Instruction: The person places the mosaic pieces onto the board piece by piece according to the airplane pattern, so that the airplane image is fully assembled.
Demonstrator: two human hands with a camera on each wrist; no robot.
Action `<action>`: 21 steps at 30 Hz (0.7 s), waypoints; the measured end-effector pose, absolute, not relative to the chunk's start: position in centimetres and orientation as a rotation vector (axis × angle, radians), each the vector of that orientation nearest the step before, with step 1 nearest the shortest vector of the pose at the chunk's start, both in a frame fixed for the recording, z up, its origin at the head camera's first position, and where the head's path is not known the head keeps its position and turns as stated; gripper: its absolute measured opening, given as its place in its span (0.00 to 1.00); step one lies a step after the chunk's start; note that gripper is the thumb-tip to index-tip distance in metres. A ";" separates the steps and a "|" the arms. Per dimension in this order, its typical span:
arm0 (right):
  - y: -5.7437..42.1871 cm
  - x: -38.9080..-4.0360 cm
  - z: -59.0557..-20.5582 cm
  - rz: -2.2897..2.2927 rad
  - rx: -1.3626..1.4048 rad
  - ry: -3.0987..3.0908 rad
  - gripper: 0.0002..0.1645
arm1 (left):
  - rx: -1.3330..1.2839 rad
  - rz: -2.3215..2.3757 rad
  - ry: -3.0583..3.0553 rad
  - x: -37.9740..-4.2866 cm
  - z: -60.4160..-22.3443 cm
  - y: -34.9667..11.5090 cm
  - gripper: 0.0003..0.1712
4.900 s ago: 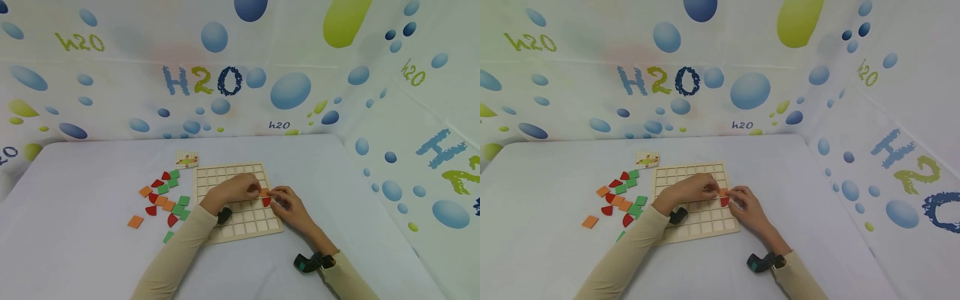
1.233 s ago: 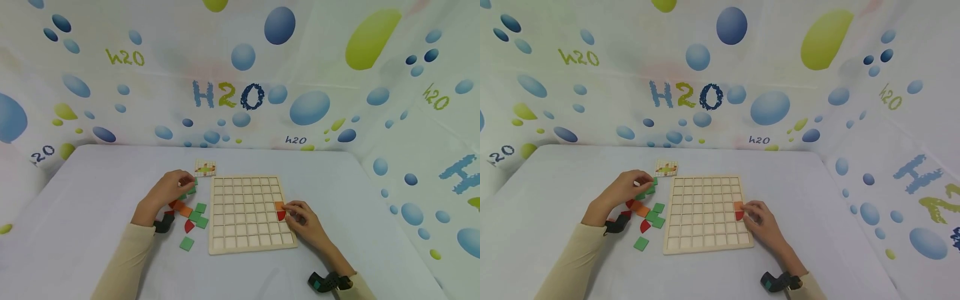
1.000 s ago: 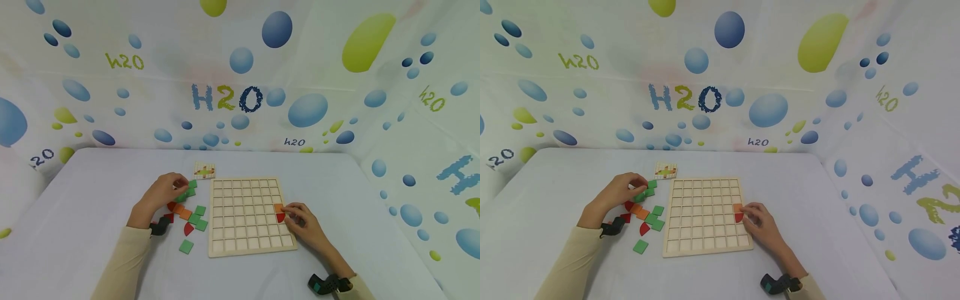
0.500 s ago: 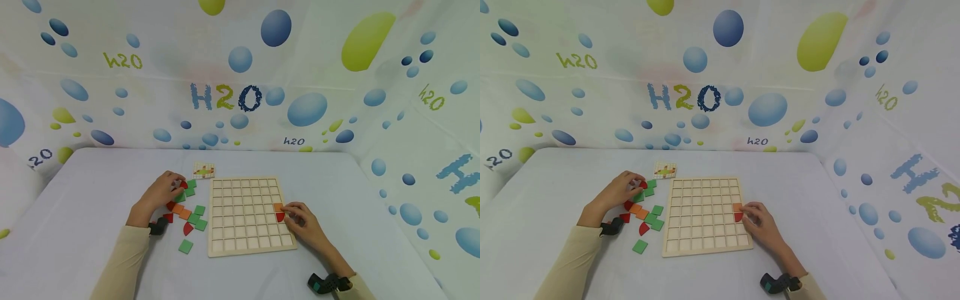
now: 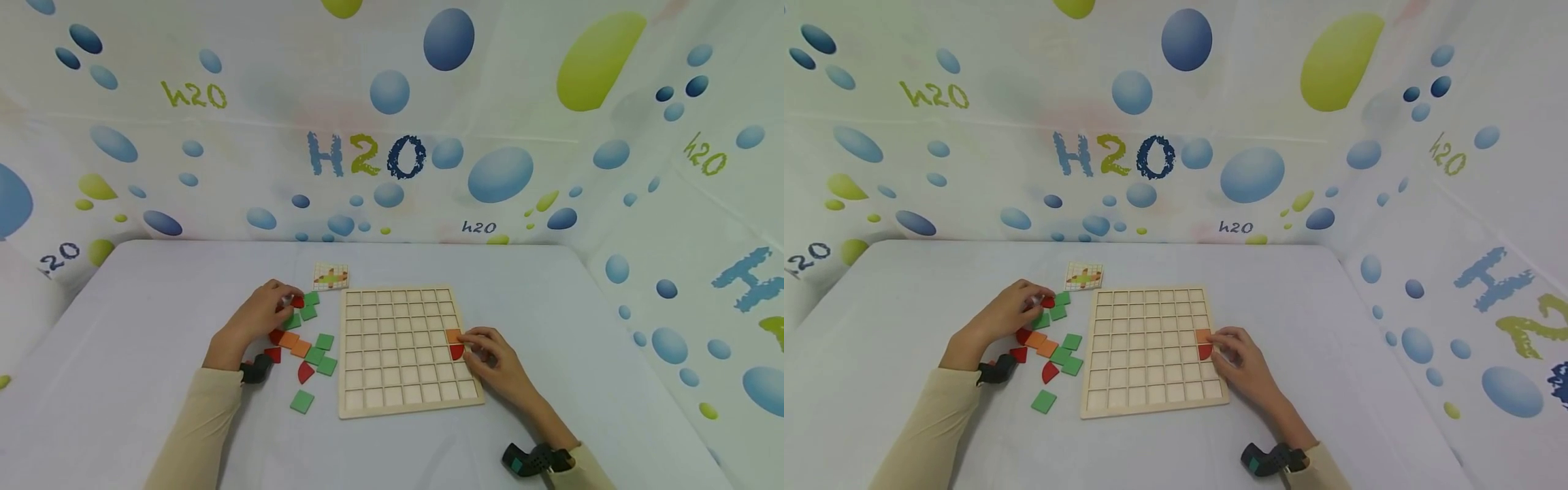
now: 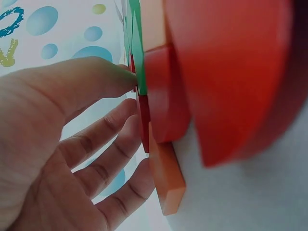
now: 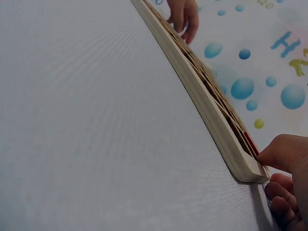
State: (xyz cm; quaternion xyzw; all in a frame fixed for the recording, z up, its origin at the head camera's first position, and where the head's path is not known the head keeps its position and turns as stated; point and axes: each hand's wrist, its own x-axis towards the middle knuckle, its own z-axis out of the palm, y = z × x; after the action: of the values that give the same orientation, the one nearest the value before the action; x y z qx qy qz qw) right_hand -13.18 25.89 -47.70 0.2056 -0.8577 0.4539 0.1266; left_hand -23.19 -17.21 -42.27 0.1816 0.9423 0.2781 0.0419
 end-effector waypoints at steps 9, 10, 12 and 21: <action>24.9 -12.5 -45.7 1.296 0.610 -2.496 0.18 | 0.508 0.860 2.833 -23.5 -42.2 -17.4 0.16; 24.9 -12.5 -45.7 1.295 0.609 -2.496 0.18 | 0.500 0.862 2.833 -23.5 -42.2 -17.3 0.15; 25.1 -12.7 -46.1 1.286 0.602 -2.496 0.18 | 0.498 0.867 2.836 -23.6 -42.1 -17.2 0.15; 26.3 -13.5 -48.2 1.313 0.625 -2.498 0.18 | 0.456 0.840 2.849 -23.3 -42.2 -17.0 0.15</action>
State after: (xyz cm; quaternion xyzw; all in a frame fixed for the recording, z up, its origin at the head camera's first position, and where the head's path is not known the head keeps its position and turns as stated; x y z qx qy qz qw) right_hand -13.46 26.32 -48.20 0.2144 -0.8575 0.4507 0.1251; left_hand -23.28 -17.02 -42.17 0.1515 0.9458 0.2790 0.0680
